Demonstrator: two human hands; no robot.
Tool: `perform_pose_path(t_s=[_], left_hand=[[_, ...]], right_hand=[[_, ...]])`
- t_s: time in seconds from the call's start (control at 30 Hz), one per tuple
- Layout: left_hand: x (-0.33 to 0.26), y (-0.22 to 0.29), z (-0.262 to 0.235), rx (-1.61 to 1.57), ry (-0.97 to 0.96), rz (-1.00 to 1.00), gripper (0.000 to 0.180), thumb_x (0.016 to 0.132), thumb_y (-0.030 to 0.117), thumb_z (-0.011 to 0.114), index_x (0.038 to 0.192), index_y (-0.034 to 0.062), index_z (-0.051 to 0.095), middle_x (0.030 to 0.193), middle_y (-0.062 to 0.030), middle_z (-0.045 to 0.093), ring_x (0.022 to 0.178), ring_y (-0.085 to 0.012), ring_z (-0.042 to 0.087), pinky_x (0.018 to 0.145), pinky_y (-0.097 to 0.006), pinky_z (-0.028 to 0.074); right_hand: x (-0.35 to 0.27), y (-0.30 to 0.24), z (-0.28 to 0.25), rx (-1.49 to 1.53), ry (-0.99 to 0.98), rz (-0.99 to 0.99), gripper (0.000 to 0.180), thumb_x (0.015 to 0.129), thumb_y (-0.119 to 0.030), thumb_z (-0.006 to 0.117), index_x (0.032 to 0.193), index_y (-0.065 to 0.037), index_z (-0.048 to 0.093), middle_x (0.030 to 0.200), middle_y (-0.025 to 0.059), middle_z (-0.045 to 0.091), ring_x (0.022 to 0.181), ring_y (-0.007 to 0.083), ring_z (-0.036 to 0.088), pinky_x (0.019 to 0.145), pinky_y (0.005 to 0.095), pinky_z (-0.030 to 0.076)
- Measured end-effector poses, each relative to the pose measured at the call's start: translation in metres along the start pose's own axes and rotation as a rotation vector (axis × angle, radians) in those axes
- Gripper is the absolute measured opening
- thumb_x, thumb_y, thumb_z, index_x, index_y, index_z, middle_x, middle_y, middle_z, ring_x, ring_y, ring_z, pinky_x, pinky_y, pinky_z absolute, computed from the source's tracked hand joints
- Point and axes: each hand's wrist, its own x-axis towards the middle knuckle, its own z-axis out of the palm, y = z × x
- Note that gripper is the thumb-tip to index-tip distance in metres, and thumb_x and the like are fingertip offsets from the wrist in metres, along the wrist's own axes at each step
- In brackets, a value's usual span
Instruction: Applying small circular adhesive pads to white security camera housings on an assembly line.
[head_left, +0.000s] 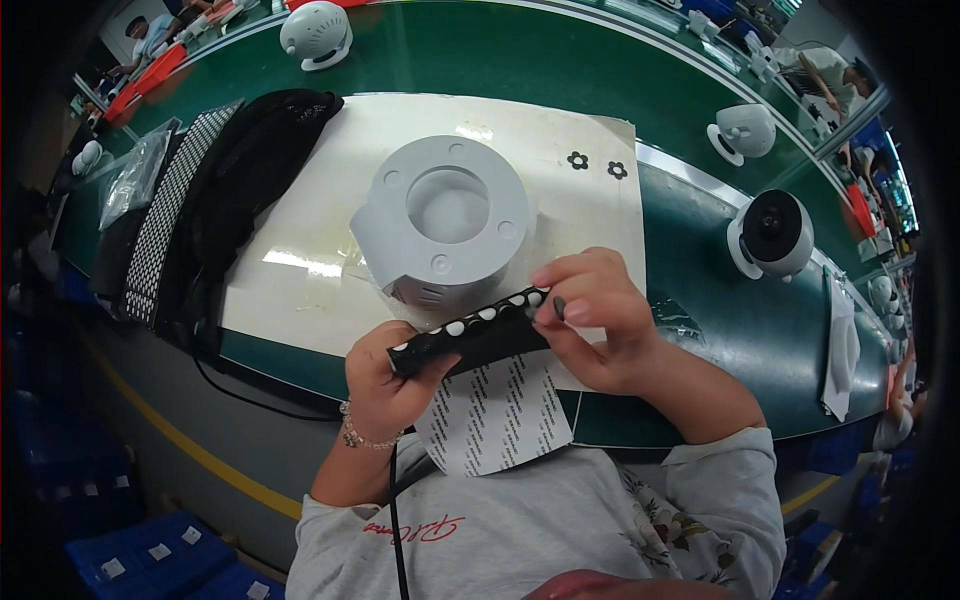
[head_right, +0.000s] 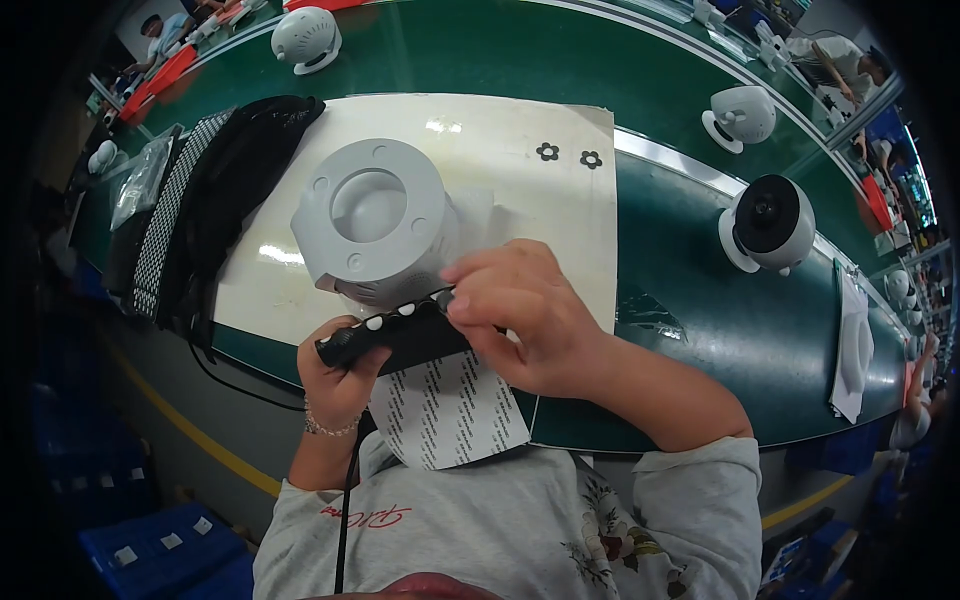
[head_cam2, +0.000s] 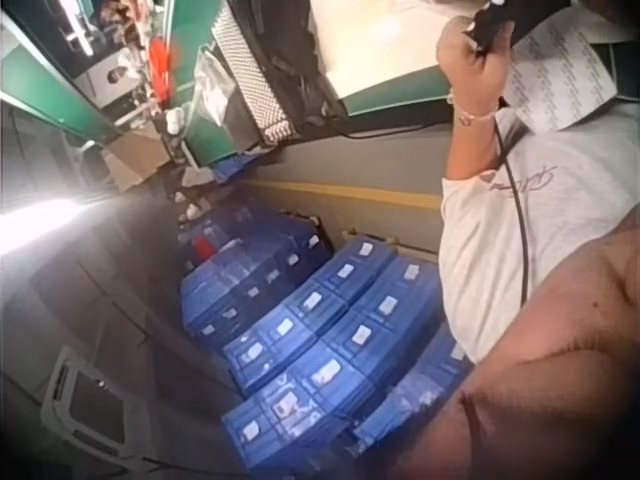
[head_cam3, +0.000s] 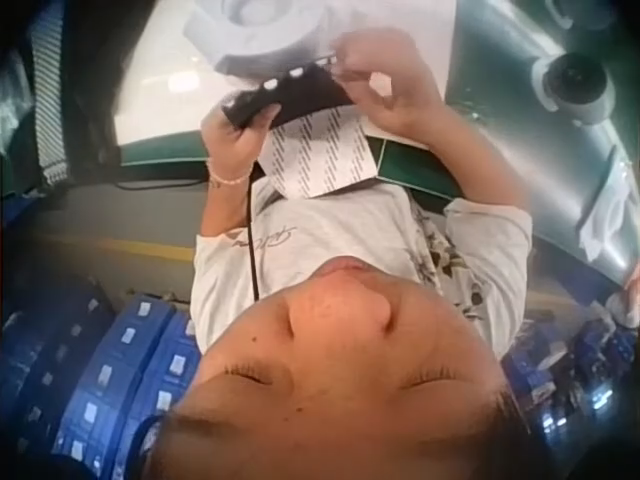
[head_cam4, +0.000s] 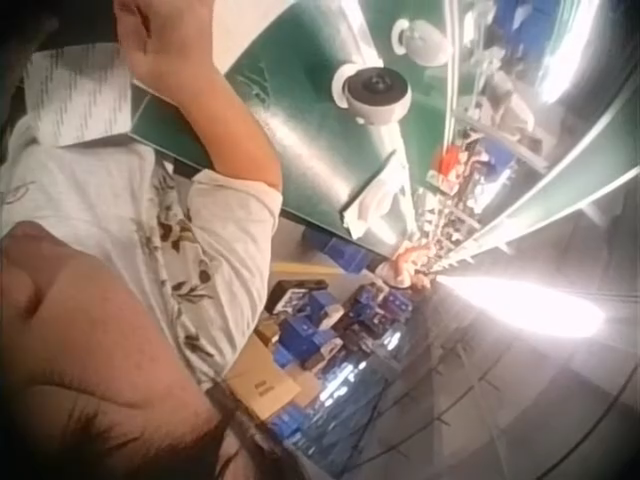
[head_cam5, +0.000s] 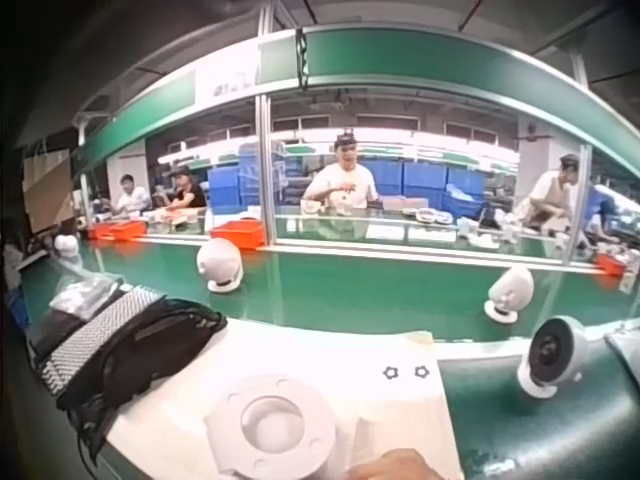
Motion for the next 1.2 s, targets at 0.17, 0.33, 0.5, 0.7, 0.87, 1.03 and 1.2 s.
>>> perform_pose_path(t_s=[0.17, 0.33, 0.5, 0.7, 0.87, 1.03, 1.2], left_hand=[[0.002, 0.0, 0.0, 0.041, -0.031, 0.028, 0.02, 0.066, 0.003, 0.071, 0.063, -0.0028, 0.051, 0.057, -0.0034, 0.048, 0.05, -0.0102, 0.043, 0.047, -0.022, 0.033], [0.006, 0.007, -0.005, 0.093, -0.015, -0.003, 0.022, 0.065, 0.005, 0.071, 0.063, -0.0021, 0.051, 0.062, -0.006, 0.05, 0.054, -0.014, 0.049, 0.05, -0.023, 0.038], [0.021, 0.006, 0.001, 0.196, 0.171, 0.384, 0.021, 0.06, 0.005, 0.074, 0.074, -0.0015, 0.06, 0.12, -0.021, 0.046, 0.064, -0.0169, 0.057, 0.054, -0.025, 0.047], [0.011, -0.003, -0.001, 0.23, 0.088, 0.416, 0.019, 0.056, 0.0, 0.069, 0.073, -0.0007, 0.062, 0.115, -0.0184, 0.053, 0.067, -0.0158, 0.059, 0.054, -0.024, 0.046], [0.006, -0.009, 0.0, 0.192, 0.062, 0.449, 0.024, 0.053, 0.001, 0.066, 0.077, 0.002, 0.064, 0.115, -0.0124, 0.054, 0.069, -0.02, 0.059, 0.059, -0.027, 0.046], [0.008, -0.011, -0.002, 0.192, 0.042, 0.483, 0.025, 0.052, 0.001, 0.066, 0.076, 0.002, 0.064, 0.114, -0.0128, 0.054, 0.07, -0.02, 0.06, 0.059, -0.027, 0.046], [0.01, -0.007, -0.003, 0.24, 0.039, 0.481, 0.025, 0.051, 0.001, 0.066, 0.076, 0.0024, 0.064, 0.114, -0.0128, 0.055, 0.068, -0.0197, 0.06, 0.057, -0.027, 0.046]], right_hand=[[0.004, -0.006, 0.012, 0.055, 0.02, -0.023, 0.055, 0.065, 0.016, 0.057, 0.106, -0.014, 0.038, 0.088, 0.0082, 0.05, 0.076, 0.0221, 0.055, 0.063, 0.0314, 0.043], [0.015, -0.009, 0.002, 0.177, 0.041, -0.001, 0.064, 0.067, 0.019, 0.054, 0.115, -0.015, 0.031, 0.091, 0.0104, 0.046, 0.074, 0.0206, 0.052, 0.058, 0.0305, 0.047], [0.057, 0.023, -0.004, 0.389, 0.227, 0.096, 0.073, 0.075, 0.012, 0.051, 0.131, -0.017, 0.014, 0.102, 0.0092, 0.04, 0.081, 0.0163, 0.05, 0.066, 0.0276, 0.046], [0.09, 0.028, 0.001, 0.481, 0.195, 0.41, 0.068, 0.075, 0.009, 0.05, 0.131, -0.013, 0.018, 0.102, 0.0074, 0.041, 0.083, 0.0128, 0.049, 0.074, 0.0252, 0.044], [0.084, 0.029, -0.001, 0.411, 0.043, 0.4, 0.068, 0.075, 0.008, 0.051, 0.131, -0.014, 0.018, 0.098, 0.0075, 0.043, 0.082, 0.0134, 0.05, 0.076, 0.0271, 0.045], [0.082, 0.022, -0.004, 0.176, -0.016, 0.318, 0.065, 0.076, 0.01, 0.049, 0.129, -0.014, 0.02, 0.097, 0.0094, 0.049, 0.082, 0.0158, 0.055, 0.072, 0.0263, 0.046], [0.083, 0.006, -0.012, -0.363, -0.283, 0.049, 0.06, 0.072, 0.009, 0.054, 0.124, -0.009, 0.031, 0.097, 0.01, 0.061, 0.094, 0.0216, 0.058, 0.077, 0.0301, 0.046]])
